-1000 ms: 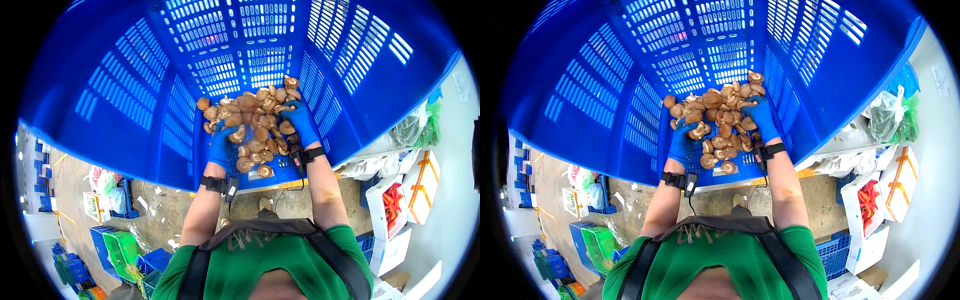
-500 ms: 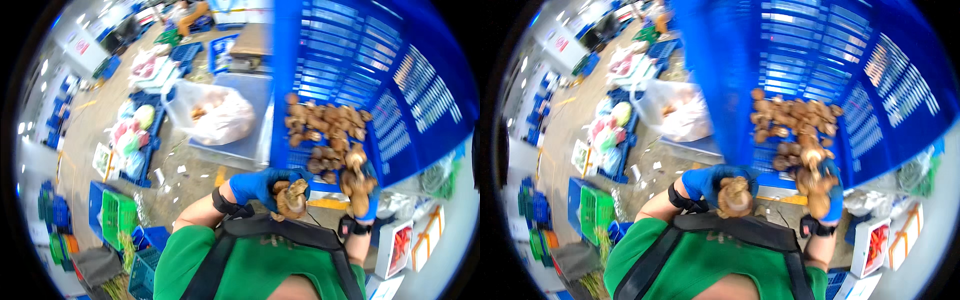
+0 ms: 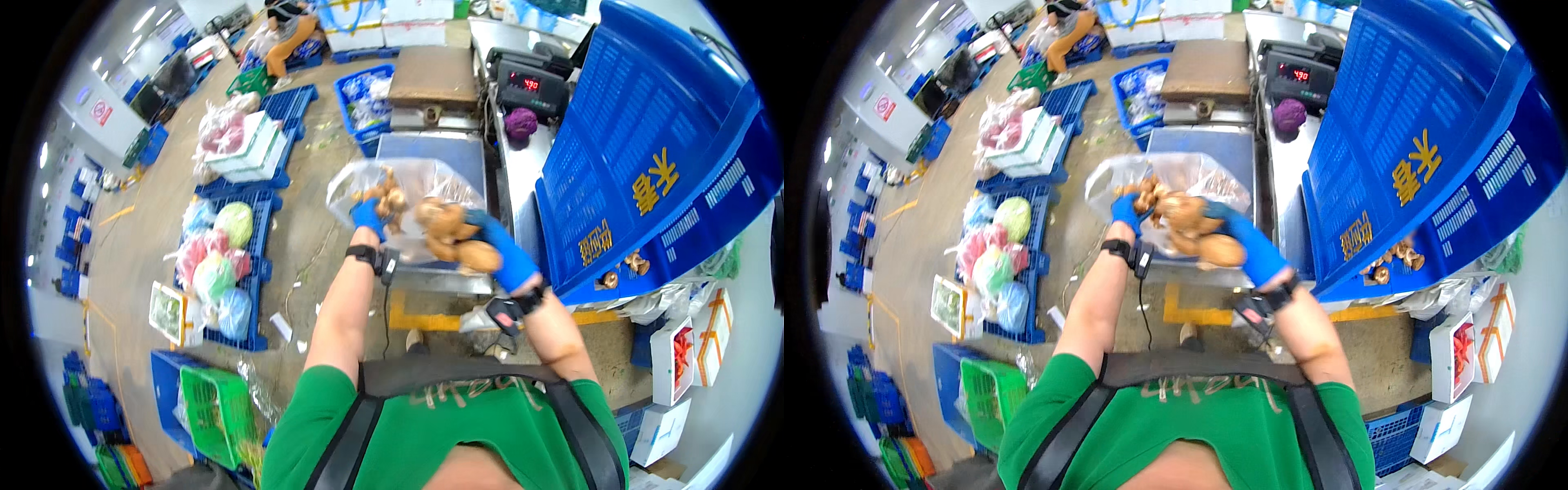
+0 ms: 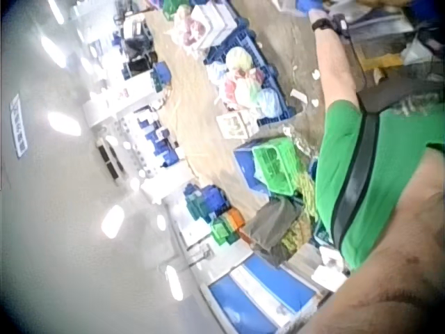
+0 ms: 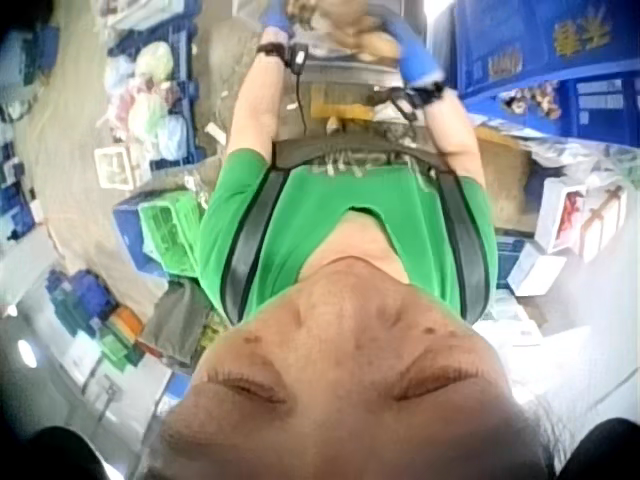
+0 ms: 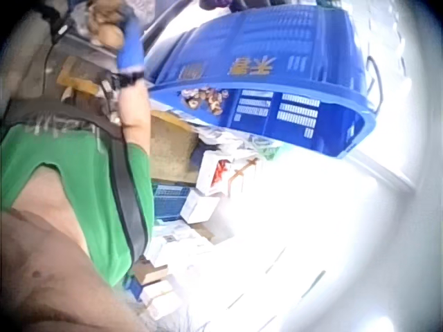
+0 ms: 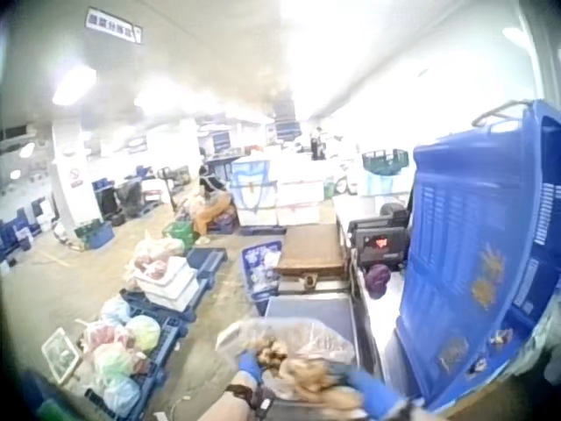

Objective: The person transfers mushrooms from a blue crate into a plastic bag by hand, weighs the bag on a scale, adds and removes mushrooms to adjust the weight, seals the bag using a machine, and interacts with a touchscreen terminal.

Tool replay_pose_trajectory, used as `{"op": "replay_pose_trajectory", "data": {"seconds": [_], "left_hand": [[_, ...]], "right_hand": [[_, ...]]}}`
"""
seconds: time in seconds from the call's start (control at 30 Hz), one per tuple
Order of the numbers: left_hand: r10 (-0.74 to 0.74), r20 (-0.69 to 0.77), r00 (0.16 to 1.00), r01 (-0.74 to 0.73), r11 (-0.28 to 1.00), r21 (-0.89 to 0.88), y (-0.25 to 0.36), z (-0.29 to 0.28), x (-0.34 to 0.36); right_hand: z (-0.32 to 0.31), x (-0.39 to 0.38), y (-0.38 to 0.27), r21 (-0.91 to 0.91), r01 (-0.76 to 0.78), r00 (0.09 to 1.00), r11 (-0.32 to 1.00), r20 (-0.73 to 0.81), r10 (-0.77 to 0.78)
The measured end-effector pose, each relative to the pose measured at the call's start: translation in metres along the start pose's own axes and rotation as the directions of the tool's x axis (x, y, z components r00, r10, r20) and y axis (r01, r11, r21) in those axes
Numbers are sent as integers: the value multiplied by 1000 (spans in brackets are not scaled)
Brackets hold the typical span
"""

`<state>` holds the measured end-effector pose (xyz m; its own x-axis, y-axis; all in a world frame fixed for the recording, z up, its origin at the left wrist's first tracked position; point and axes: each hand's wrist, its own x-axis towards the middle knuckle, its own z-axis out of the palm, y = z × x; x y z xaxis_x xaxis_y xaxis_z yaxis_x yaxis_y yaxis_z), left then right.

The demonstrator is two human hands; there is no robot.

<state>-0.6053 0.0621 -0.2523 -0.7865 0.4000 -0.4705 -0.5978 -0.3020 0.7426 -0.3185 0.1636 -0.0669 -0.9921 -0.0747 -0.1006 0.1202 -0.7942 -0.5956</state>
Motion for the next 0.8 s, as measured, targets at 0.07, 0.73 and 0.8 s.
{"op": "replay_pose_trajectory", "data": {"seconds": [0.07, 0.73, 0.8], "left_hand": [[67, -5, 998, -67, 998, 2, -10, -17, 18], [215, 430, 877, -477, 272, 836, 3, 36, 86], [131, 151, 980, -191, 390, 901, 12, 60, 79]], "right_hand": [[6, 53, 3, -365, 144, 987, 920, -14, -160], [-195, 165, -36, -501, -685, 728, -529, -437, -528], [-190, 149, -52, -620, -692, 658, -369, -332, -676]]}}
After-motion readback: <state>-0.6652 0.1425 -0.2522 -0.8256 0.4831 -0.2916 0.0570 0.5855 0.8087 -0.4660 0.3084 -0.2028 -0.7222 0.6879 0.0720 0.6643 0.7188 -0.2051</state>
